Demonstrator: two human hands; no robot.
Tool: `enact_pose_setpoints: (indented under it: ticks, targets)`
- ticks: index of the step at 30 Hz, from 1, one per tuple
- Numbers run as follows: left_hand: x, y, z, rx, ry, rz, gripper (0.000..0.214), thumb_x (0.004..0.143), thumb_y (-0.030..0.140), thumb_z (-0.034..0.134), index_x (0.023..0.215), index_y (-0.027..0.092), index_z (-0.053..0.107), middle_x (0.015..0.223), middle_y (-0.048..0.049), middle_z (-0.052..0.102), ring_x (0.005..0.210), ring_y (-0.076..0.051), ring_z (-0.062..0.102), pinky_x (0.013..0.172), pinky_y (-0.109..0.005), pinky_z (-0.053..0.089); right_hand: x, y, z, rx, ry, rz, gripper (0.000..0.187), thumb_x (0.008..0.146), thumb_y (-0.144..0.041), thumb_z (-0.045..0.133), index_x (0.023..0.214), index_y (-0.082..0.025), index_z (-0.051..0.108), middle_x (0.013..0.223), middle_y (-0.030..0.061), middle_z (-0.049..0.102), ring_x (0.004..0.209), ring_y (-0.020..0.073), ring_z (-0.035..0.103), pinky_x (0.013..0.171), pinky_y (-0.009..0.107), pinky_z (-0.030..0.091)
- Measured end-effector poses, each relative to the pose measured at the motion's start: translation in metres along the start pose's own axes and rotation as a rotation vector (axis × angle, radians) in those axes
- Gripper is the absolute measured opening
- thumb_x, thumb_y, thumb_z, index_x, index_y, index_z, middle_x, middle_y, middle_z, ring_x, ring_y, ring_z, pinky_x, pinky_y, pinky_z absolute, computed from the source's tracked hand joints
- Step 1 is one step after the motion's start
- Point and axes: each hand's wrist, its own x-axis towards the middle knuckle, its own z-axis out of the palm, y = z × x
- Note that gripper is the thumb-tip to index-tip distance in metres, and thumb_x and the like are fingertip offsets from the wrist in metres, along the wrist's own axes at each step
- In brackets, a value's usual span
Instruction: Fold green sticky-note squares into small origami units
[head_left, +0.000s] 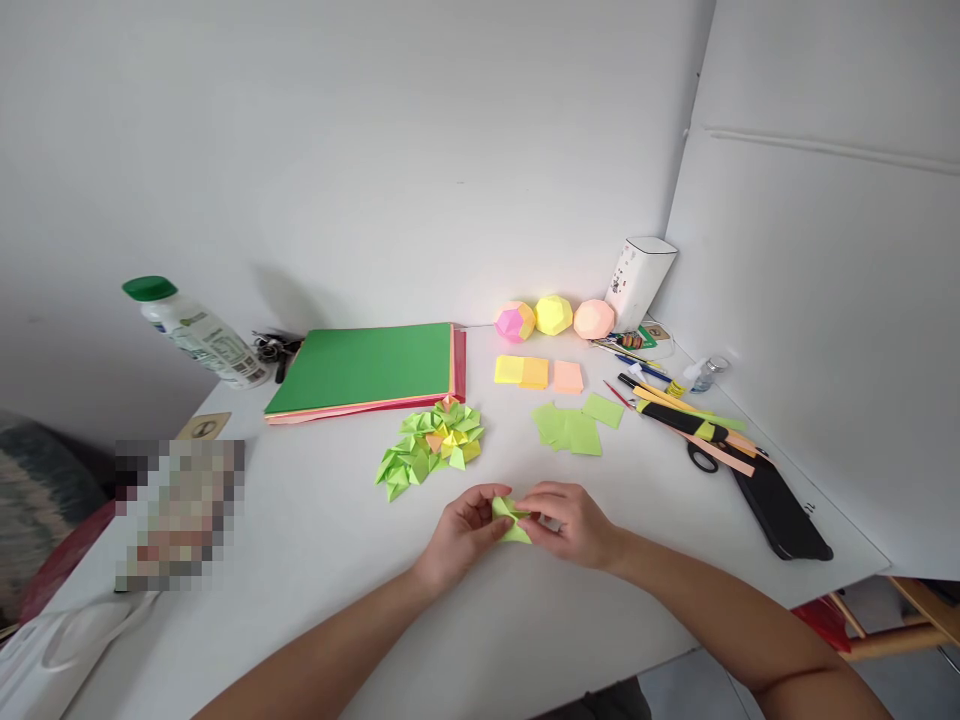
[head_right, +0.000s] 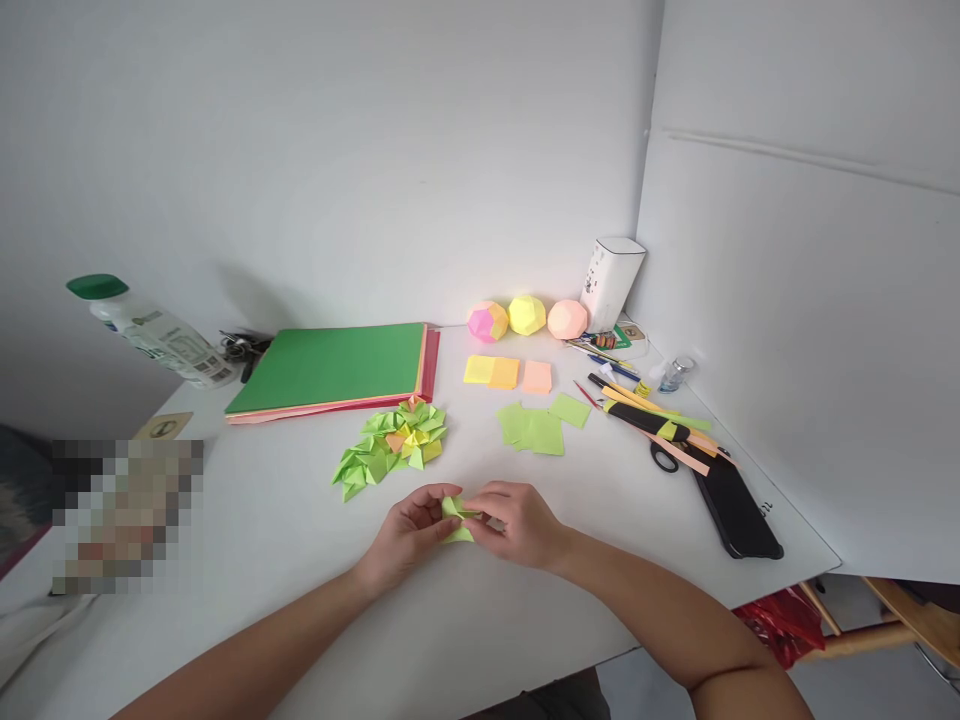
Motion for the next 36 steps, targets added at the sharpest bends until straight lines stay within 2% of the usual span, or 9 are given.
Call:
enact_pose_setpoints:
  ticks: [2,5,8,10,12,15,17,31,36]
  targets:
    - [0.0006,-0.0017,-0.0010,0.022,-0.008,0.015,0.032,0.069,0.029,0.072,0.095,0.018,0.058,0.069,0.0018,0.058,0.062,-0.010,0.054,0.060,-0.024,0.043,-0.0004,-0.0022,-0.0006,-0.031,-0.016,-0.011,0.022,0.081,-0.026,0.057,0.100,-0.017,0.064,0.083,0.0087,0.064,0.065,0.0152,0.056,0.062,0.028,0.049]
    - [0.0012,-0.0041,-0.0025,0.120,-0.004,0.088,0.024,0.073,0.029,0.068,0.094,0.020,0.060,0.069,0.0024,0.053,0.059,-0.008,0.049,0.057,-0.022,0.042,0.0006,-0.0040,-0.0007,-0.062,-0.023,-0.006,0.022,0.084,-0.024,0.052,0.102,-0.018,0.063,0.086,0.0091,0.064,0.067,0.0155,0.057,0.063,0.028,0.049]
    - [0.0009,-0.0054,-0.0030,0.270,0.001,0.231,0.017,0.075,0.030,0.065,0.090,0.020,0.064,0.089,-0.0037,0.051,0.073,-0.012,0.051,0.058,-0.023,0.044,0.0022,-0.0041,0.0001,-0.035,-0.005,0.004,0.021,0.087,-0.022,0.047,0.098,-0.019,0.065,0.082,0.0082,0.065,0.064,0.0146,0.057,0.059,0.027,0.048]
    - [0.0005,-0.0058,-0.0033,0.352,-0.013,0.274,0.015,0.077,0.031,0.062,0.088,0.020,0.066,0.102,-0.0077,0.049,0.087,-0.017,0.051,0.062,-0.025,0.047,0.0030,-0.0038,0.0008,0.003,0.015,0.021,0.021,0.087,-0.023,0.048,0.094,-0.018,0.067,0.080,0.0081,0.065,0.061,0.0139,0.056,0.055,0.026,0.047]
    - [-0.0002,-0.0061,-0.0040,0.405,-0.048,0.251,0.016,0.080,0.032,0.058,0.087,0.019,0.066,0.097,-0.0084,0.053,0.086,-0.018,0.053,0.064,-0.026,0.048,0.0033,-0.0039,0.0013,0.042,0.028,0.049,0.021,0.086,-0.024,0.049,0.092,-0.018,0.067,0.079,0.0083,0.065,0.060,0.0136,0.056,0.053,0.025,0.046]
    - [-0.0015,-0.0063,-0.0051,0.450,-0.078,0.179,0.020,0.082,0.034,0.055,0.083,0.017,0.065,0.077,-0.0049,0.057,0.067,-0.014,0.054,0.061,-0.027,0.047,0.0035,-0.0046,0.0012,0.094,0.031,0.096,0.020,0.085,-0.027,0.051,0.091,-0.017,0.068,0.077,0.0082,0.065,0.061,0.0137,0.056,0.052,0.024,0.046]
    - [-0.0025,-0.0057,-0.0050,0.464,-0.068,0.156,0.022,0.082,0.036,0.056,0.081,0.016,0.065,0.072,-0.0039,0.058,0.061,-0.013,0.053,0.059,-0.026,0.047,0.0036,-0.0048,0.0007,0.120,0.031,0.128,0.020,0.084,-0.028,0.053,0.090,-0.016,0.068,0.077,0.0082,0.065,0.063,0.0142,0.056,0.052,0.024,0.046]
    - [-0.0046,-0.0001,-0.0011,0.328,0.009,0.075,0.021,0.074,0.036,0.064,0.082,0.018,0.073,0.076,-0.0064,0.068,0.064,-0.016,0.057,0.061,-0.028,0.049,0.0038,-0.0024,0.0008,0.182,0.018,0.350,0.013,0.080,-0.028,0.060,0.079,-0.017,0.069,0.072,0.0046,0.065,0.062,0.0138,0.057,0.055,0.024,0.045]
    - [-0.0045,0.0008,0.0001,0.306,0.010,0.074,0.020,0.074,0.035,0.065,0.082,0.019,0.074,0.078,-0.0064,0.069,0.065,-0.016,0.057,0.061,-0.029,0.051,0.0018,0.0005,0.0038,0.223,0.029,0.382,0.013,0.079,-0.028,0.061,0.079,-0.018,0.069,0.073,0.0040,0.065,0.063,0.0136,0.057,0.055,0.024,0.045]
